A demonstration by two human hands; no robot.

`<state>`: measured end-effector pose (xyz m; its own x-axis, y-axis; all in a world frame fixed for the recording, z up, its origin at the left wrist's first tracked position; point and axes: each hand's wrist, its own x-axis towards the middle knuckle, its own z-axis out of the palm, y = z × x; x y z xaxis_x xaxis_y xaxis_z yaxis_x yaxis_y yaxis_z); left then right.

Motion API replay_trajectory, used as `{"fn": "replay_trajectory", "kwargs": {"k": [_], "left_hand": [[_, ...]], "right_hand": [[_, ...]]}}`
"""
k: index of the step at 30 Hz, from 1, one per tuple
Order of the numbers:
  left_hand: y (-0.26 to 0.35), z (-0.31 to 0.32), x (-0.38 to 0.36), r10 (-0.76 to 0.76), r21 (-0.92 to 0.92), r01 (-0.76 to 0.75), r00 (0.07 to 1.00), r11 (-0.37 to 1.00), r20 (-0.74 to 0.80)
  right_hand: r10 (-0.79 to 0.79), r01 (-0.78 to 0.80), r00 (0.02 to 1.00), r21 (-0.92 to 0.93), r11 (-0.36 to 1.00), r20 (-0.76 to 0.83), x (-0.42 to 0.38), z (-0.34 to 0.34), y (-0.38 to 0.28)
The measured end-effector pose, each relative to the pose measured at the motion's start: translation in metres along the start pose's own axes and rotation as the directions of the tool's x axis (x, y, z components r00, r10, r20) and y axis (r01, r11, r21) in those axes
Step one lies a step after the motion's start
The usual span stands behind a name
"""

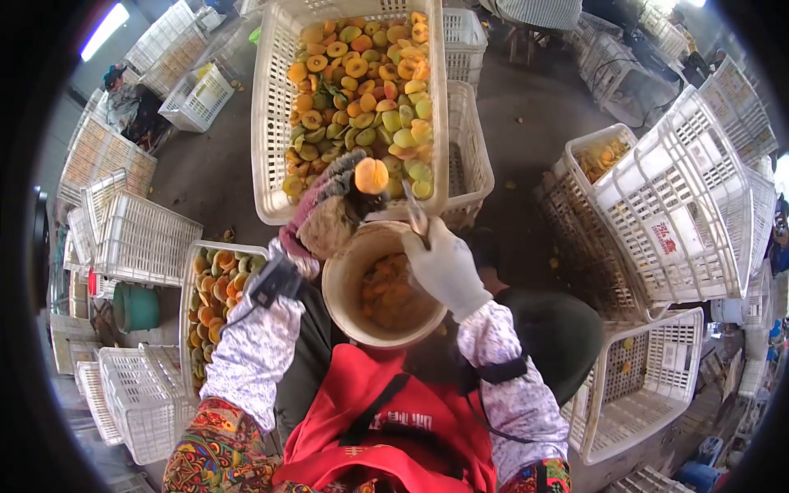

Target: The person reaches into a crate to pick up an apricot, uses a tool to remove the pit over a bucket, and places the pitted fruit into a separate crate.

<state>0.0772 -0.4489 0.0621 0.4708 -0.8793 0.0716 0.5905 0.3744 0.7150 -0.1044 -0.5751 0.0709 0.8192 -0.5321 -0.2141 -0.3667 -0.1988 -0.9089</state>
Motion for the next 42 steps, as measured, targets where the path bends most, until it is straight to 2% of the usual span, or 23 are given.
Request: {"fn": "replay_trajectory", "kwargs": {"k": [1, 3, 4, 5, 6, 7, 8, 9, 10, 11, 12, 14, 18, 20, 24, 26, 27, 29, 30, 32, 35, 38, 42], "left_hand": [[-0.008, 0.006, -0.010, 0.006, -0.038, -0.006, 1.000, 0.999, -0.011], [-0.022, 0.013, -0.030, 0.013, -0.122, -0.018, 0.999, 0.992, -0.042], [-0.026, 0.013, -0.037, 0.017, -0.132, -0.023, 0.999, 0.991, -0.048], [-0.029, 0.012, -0.044, 0.202, 0.480, -0.163, 0.979, 0.862, -0.030], [-0.032, 0.010, -0.050, 0.332, 0.899, -0.218, 0.939, 0.379, 0.088], [-0.059, -0.023, -0.049, 0.377, 0.644, -0.342, 0.922, 0.684, 0.089], [-0.056, -0.019, -0.052, 0.381, 0.643, -0.339, 0.921, 0.687, 0.080], [-0.053, -0.016, -0.053, 0.226, 0.310, -0.190, 0.971, 0.931, -0.084], [-0.047, -0.009, -0.054, 0.017, -0.093, -0.032, 0.986, 0.995, -0.164], [-0.036, 0.005, -0.058, 0.042, 0.194, -0.014, 0.989, 0.981, -0.140], [-0.042, -0.001, -0.056, 0.045, 0.188, -0.018, 0.989, 0.982, -0.139], [-0.052, -0.009, -0.052, 0.100, 0.436, -0.053, 0.991, 0.898, -0.085], [-0.043, 0.009, -0.064, 0.068, 0.333, -0.026, 0.991, 0.943, -0.115], [-0.040, 0.011, -0.067, 0.185, 0.650, -0.111, 0.982, 0.752, -0.046], [-0.039, 0.011, -0.066, 0.159, 0.579, -0.093, 0.985, 0.810, -0.064], [-0.033, 0.022, -0.066, 0.297, 0.910, -0.156, 0.954, 0.384, 0.039], [-0.036, 0.021, -0.066, 0.292, 0.909, -0.155, 0.955, 0.387, 0.039], [-0.043, 0.017, -0.066, 0.274, 0.667, -0.191, 0.962, 0.720, -0.020], [-0.046, 0.011, -0.066, 0.272, 0.667, -0.189, 0.962, 0.721, -0.021], [-0.048, 0.003, -0.064, 0.060, 0.116, -0.045, 0.989, 0.992, -0.135], [-0.049, 0.009, -0.065, 0.090, -0.004, -0.090, 0.994, 0.996, -0.055], [-0.045, 0.016, -0.065, 0.025, -0.121, -0.042, 0.990, 0.992, -0.137], [-0.017, 0.031, -0.069, -0.138, 0.048, 0.148, 0.976, 0.988, -0.167]], "right_hand": [[0.001, -0.001, 1.000, -0.005, 1.000, -0.001, -0.001, 0.006, -0.007], [-0.180, 0.155, 0.982, -0.316, 0.936, -0.053, -0.010, 0.020, -0.016], [-0.177, 0.153, 0.983, -0.324, 0.934, -0.045, -0.016, 0.025, -0.016], [-0.311, 0.247, 0.947, -0.437, 0.865, -0.080, -0.023, 0.031, -0.013], [-0.443, 0.325, 0.891, -0.545, 0.773, -0.097, -0.029, 0.037, -0.010], [-0.473, 0.350, 0.878, -0.573, 0.741, -0.075, -0.033, 0.040, -0.004], [-0.470, 0.353, 0.880, -0.573, 0.740, -0.066, -0.039, 0.040, -0.004], [-0.450, 0.339, 0.892, -0.595, 0.728, -0.042, -0.044, 0.040, -0.005], [-0.432, 0.326, 0.902, -0.619, 0.714, -0.023, -0.047, 0.038, -0.008], [-0.372, 0.290, 0.928, -0.654, 0.699, 0.013, -0.052, 0.035, -0.011], [-0.372, 0.289, 0.928, -0.658, 0.695, 0.015, -0.054, 0.035, -0.013], [-0.418, 0.297, 0.908, -0.684, 0.666, -0.013, -0.056, 0.036, -0.015], [-0.442, 0.291, 0.897, -0.749, 0.595, -0.002, -0.050, 0.041, -0.010], [-0.499, 0.303, 0.867, -0.784, 0.542, -0.010, -0.048, 0.044, -0.008], [-0.463, 0.282, 0.886, -0.786, 0.551, -0.007, -0.047, 0.046, -0.006], [-0.420, 0.247, 0.908, -0.805, 0.539, -0.003, -0.048, 0.046, -0.005], [-0.416, 0.242, 0.909, -0.806, 0.541, -0.005, -0.049, 0.046, -0.005], [-0.394, 0.222, 0.919, -0.818, 0.531, -0.007, -0.050, 0.048, -0.006], [-0.392, 0.220, 0.920, -0.818, 0.532, -0.007, -0.050, 0.049, -0.005], [-0.332, 0.215, 0.943, -0.766, 0.606, 0.003, -0.050, 0.052, -0.005], [-0.323, 0.227, 0.946, -0.731, 0.644, 0.009, -0.053, 0.060, -0.008], [-0.232, 0.207, 0.972, -0.612, 0.763, 0.039, -0.047, 0.058, -0.008], [-0.252, 0.236, 0.964, -0.693, 0.681, 0.081, -0.045, 0.036, -0.003]]}}
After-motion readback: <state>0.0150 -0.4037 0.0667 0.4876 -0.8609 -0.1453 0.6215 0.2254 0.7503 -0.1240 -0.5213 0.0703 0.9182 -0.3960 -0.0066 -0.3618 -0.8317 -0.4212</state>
